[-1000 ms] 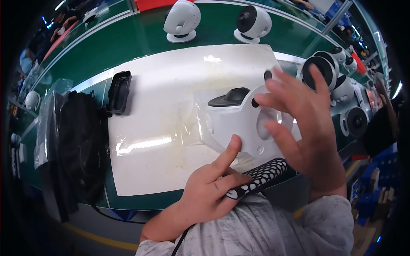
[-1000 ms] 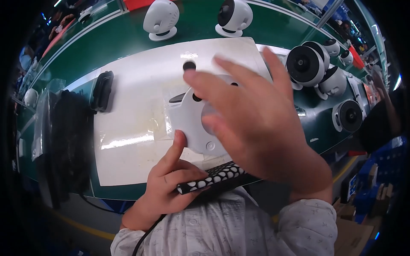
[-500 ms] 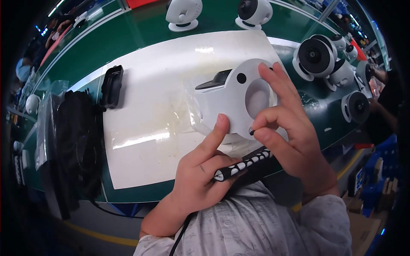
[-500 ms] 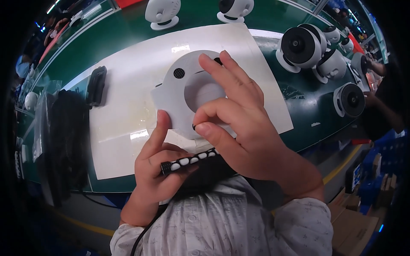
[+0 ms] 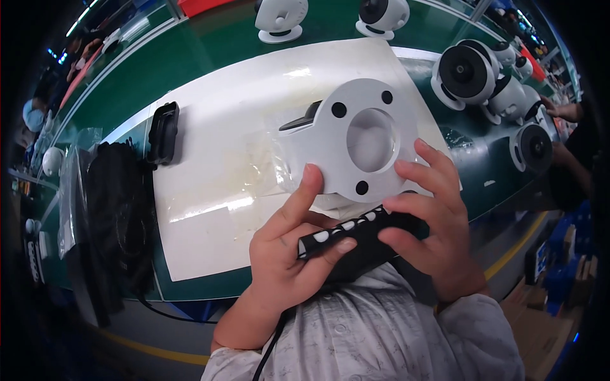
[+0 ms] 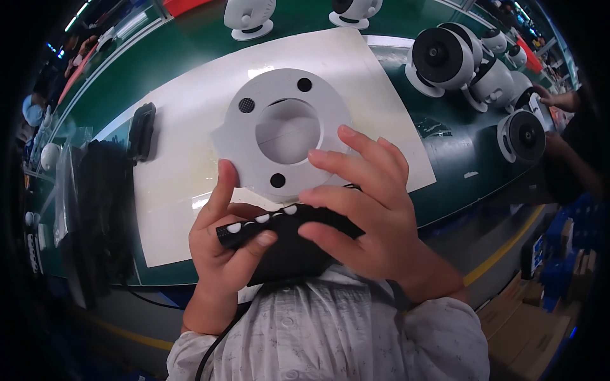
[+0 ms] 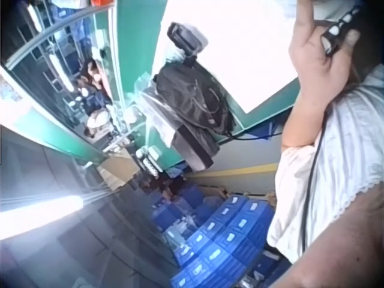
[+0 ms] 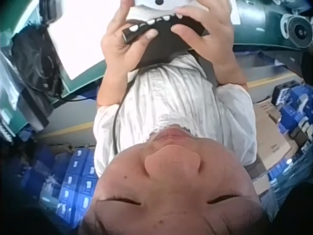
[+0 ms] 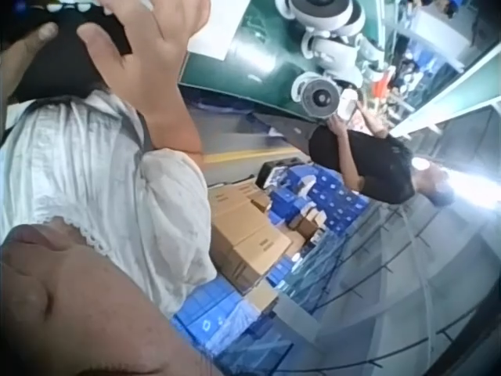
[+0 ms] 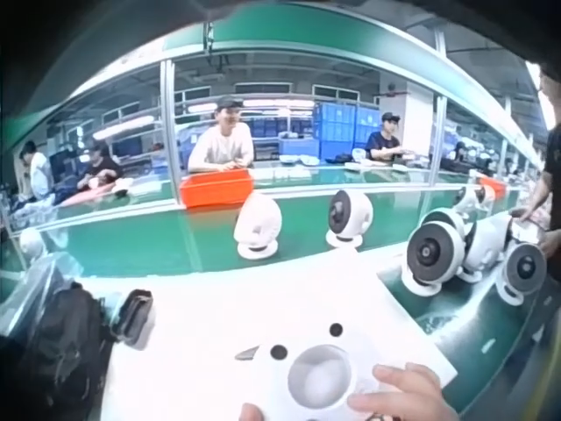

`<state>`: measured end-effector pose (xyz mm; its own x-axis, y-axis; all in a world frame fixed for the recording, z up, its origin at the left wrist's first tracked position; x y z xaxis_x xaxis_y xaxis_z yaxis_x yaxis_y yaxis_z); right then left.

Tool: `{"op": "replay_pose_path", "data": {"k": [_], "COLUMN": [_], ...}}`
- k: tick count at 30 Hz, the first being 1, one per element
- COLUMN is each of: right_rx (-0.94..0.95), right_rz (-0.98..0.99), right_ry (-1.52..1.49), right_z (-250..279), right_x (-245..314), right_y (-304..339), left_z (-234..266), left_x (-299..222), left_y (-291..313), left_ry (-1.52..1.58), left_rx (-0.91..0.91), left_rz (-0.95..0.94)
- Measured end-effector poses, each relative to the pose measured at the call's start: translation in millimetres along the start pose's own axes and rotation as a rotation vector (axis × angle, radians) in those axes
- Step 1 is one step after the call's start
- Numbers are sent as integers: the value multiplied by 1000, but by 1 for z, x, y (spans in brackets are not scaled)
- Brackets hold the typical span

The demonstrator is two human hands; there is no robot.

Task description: Assembling security camera components by applying small adhesive pads and organizing housings on an assembly line.

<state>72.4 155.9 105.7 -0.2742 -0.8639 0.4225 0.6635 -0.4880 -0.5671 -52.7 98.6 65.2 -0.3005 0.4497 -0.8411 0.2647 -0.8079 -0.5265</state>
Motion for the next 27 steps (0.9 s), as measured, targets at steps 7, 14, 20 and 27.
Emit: {"op": "replay_pose_path", "data": {"k": [7, 14, 20, 27], "right_rx": [-72, -233, -107, -14], "right_rz": [137, -174, -157, -115], "right_ry": [-43, -191, -77, 103], "right_z": [2, 20, 13, 15], "right_x": [6, -40, -37, -19], "right_y": [9, -9, -10, -6], "left_z": [-1, 1, -1, 0], "left_x": [4, 4, 3, 3], "left_y": [2, 5, 2, 4], "left_ry": [-32, -68, -98, -164], "left_rx": [2, -13, -10, -6], "left_rz": [32, 30, 21, 31]}}
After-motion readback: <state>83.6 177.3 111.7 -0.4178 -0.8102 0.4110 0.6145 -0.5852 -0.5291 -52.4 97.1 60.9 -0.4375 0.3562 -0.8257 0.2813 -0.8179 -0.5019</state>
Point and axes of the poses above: each hand's wrist, its own y-axis away from the middle knuckle, its own z-axis out of the back of the hand, x = y × z, the point moved 10 cm from there along -y, towards the middle knuckle, and after that the axes turned 2 degrees about -x, right-handed, at the moved point
